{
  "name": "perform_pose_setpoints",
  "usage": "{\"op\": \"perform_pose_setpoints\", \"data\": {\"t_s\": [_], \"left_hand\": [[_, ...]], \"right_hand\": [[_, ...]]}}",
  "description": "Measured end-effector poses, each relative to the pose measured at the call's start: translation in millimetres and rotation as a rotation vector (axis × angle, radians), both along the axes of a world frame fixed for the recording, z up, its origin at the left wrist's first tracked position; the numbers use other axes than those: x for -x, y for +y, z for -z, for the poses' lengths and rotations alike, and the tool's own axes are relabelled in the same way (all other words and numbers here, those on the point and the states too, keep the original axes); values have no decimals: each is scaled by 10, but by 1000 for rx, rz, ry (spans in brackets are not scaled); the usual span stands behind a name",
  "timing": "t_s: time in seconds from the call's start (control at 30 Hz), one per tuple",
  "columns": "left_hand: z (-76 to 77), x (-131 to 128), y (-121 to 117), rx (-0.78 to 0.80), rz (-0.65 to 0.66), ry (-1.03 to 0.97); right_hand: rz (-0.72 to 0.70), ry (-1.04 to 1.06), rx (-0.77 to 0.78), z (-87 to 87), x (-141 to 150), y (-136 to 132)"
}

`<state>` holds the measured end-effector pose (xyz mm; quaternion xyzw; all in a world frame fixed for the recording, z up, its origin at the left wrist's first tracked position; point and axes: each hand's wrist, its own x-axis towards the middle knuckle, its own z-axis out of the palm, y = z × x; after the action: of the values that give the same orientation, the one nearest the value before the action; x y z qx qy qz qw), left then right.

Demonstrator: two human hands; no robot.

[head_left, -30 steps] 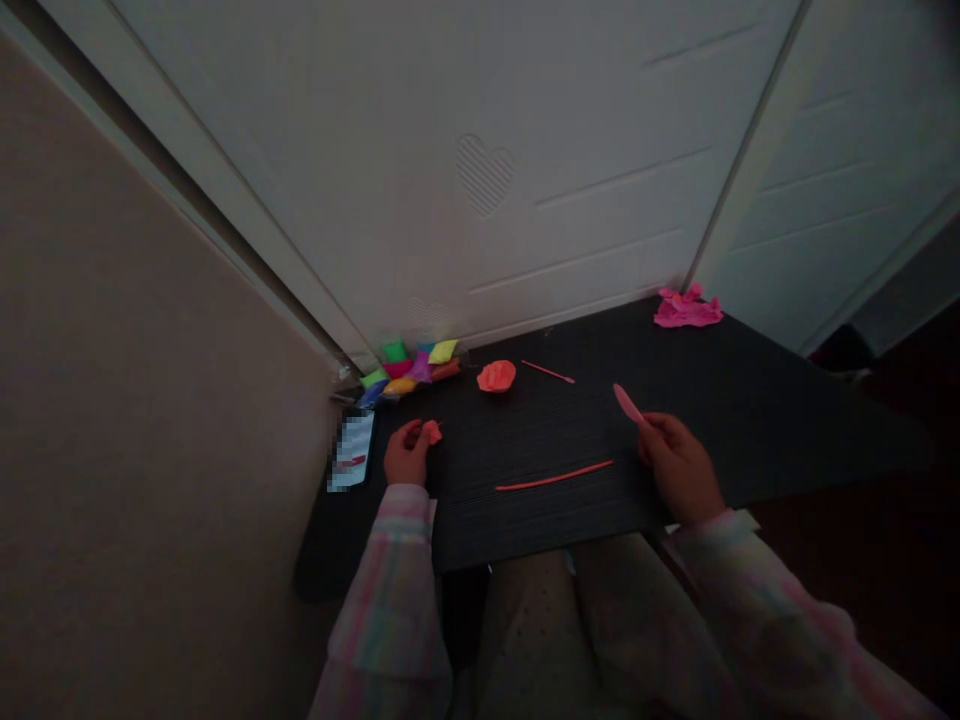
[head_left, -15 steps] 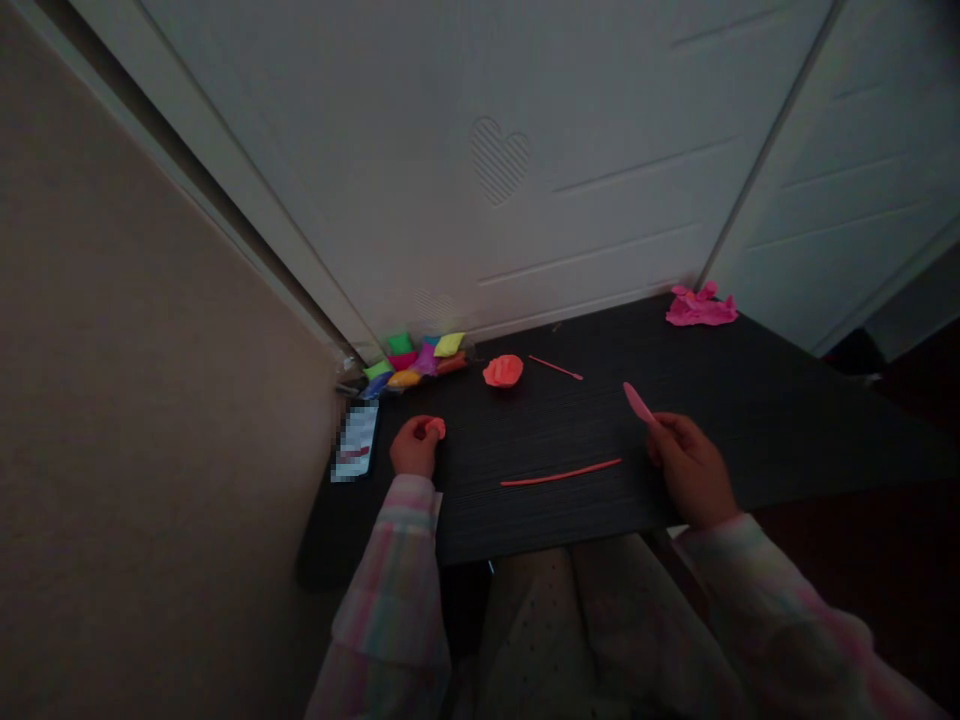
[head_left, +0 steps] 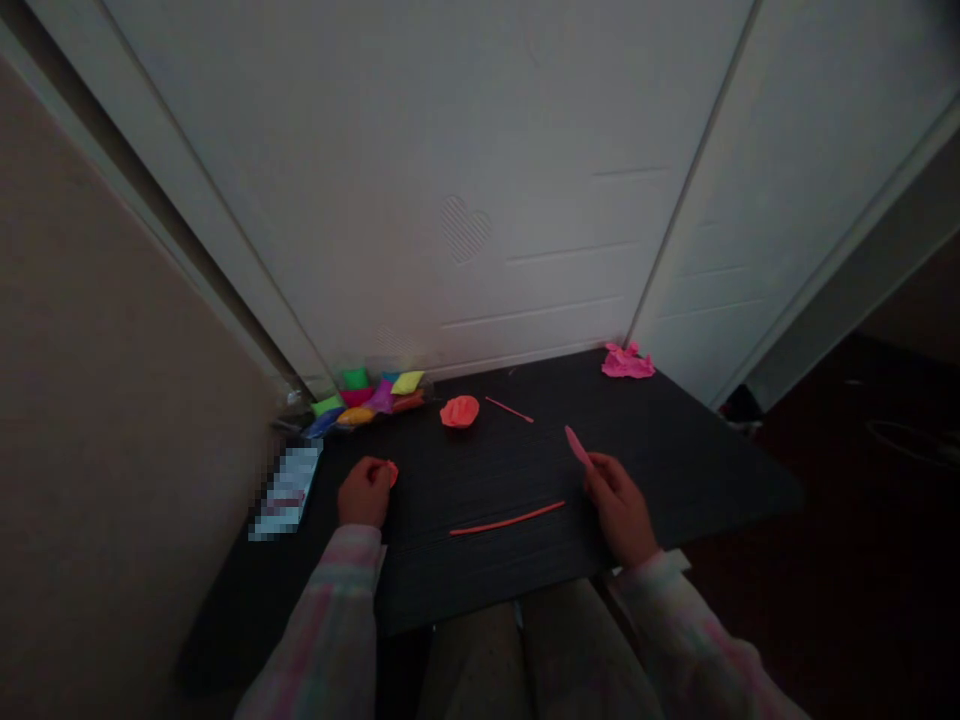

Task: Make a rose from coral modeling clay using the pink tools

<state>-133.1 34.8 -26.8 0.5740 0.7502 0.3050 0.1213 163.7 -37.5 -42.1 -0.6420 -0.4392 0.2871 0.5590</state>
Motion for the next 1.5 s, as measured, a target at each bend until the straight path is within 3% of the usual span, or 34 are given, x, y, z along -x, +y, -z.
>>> {"op": "perform_pose_setpoints", "data": {"t_s": [0.17,0.33,0.53,0.63,0.83,0.93,1.03,1.13,1.23,1.37,1.5], "left_hand": [[49,-10,7,-80,56,171],[7,-29,-25,61,48,206],[-22,-36,-39,80,97,261],[-17,-40,-31,100,116,291],[-11,-66,-39,42,184,307],[-20,-58,-48,-44,228,352],[-42,-94,-113,-202,197,431],[-60,-310,-292,-338,172,501],[-42,-730,-516,-364,307,514],[26,-1272,-629,-164,340,443],[90,-1438,-517,31,309,429]], "right_hand": [[-23,4,19,11,-10,2],[-32,-33,22,-7,-15,-1],[-55,-143,49,-37,-14,-12],[-18,-317,71,-37,-3,-7],[63,-966,294,-64,72,37],[130,-1026,311,-60,91,52],[203,-1014,191,-57,114,54],[218,-994,37,-93,223,42],[78,-1011,-54,-165,444,38],[-149,-1076,-28,-217,699,124],[-238,-1102,88,-143,727,276]]}}
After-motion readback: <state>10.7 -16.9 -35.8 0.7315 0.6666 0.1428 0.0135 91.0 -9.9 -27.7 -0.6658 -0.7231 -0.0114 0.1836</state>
